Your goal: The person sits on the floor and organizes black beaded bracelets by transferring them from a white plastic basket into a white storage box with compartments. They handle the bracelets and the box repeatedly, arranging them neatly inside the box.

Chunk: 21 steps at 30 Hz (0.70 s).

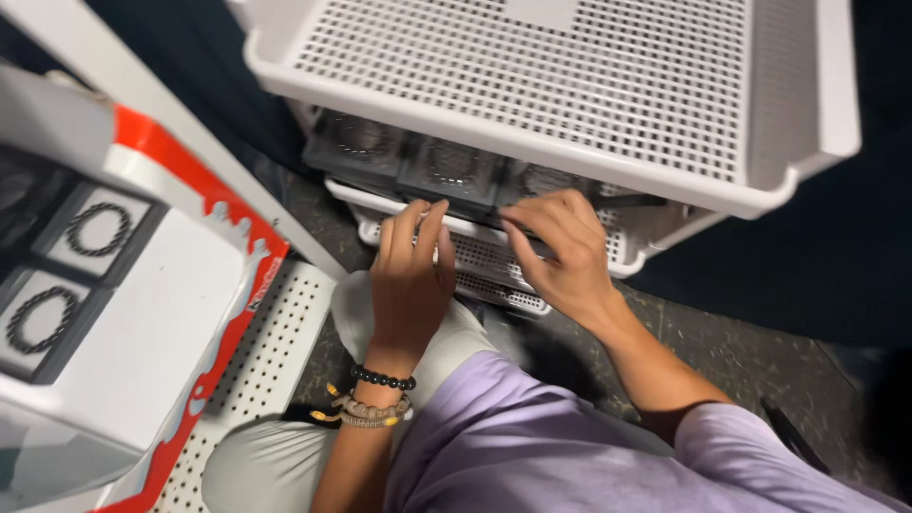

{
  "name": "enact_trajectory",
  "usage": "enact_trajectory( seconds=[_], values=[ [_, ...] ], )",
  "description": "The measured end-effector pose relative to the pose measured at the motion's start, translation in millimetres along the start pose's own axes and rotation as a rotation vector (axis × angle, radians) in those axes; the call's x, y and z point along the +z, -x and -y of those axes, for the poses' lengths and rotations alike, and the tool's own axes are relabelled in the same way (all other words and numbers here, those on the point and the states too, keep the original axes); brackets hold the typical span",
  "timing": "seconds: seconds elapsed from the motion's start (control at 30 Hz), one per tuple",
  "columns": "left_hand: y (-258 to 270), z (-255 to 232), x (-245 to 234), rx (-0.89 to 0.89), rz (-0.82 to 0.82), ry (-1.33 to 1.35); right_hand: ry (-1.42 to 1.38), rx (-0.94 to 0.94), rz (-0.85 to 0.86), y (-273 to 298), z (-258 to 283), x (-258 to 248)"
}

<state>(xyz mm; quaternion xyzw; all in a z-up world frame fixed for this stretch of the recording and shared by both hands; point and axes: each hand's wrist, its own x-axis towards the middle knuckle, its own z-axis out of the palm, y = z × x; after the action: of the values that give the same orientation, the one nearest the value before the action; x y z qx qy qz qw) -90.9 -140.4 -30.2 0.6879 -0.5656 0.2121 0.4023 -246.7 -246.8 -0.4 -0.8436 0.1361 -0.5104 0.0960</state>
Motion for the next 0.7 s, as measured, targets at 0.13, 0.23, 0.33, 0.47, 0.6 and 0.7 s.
enact_trajectory(
  seconds=[0.13,0.23,0.33,0.47,0.6,0.7],
  values=[
    [-4,-31,20,0.039,0.047,0.061,0.13,0.006,0.047,5,-10,-33],
    [-3,-38,31,0.122,0.111,-0.181,0.352,0.177,0.38,8,-16,-62],
    [-5,-37,27,0.17,0.152,-0.221,0.325,0.157,0.395,15,-32,-77],
    [-6,-41,27,0.169,0.221,-0.125,0.286,0.18,0.308,22,-33,-86],
    [-17,-45,34,0.119,0.283,-0.126,0.154,0.375,0.278,40,-47,-89],
    [-13,-44,38,0.087,0.312,-0.063,0.151,0.376,0.232,43,-51,-80]
  ],
)
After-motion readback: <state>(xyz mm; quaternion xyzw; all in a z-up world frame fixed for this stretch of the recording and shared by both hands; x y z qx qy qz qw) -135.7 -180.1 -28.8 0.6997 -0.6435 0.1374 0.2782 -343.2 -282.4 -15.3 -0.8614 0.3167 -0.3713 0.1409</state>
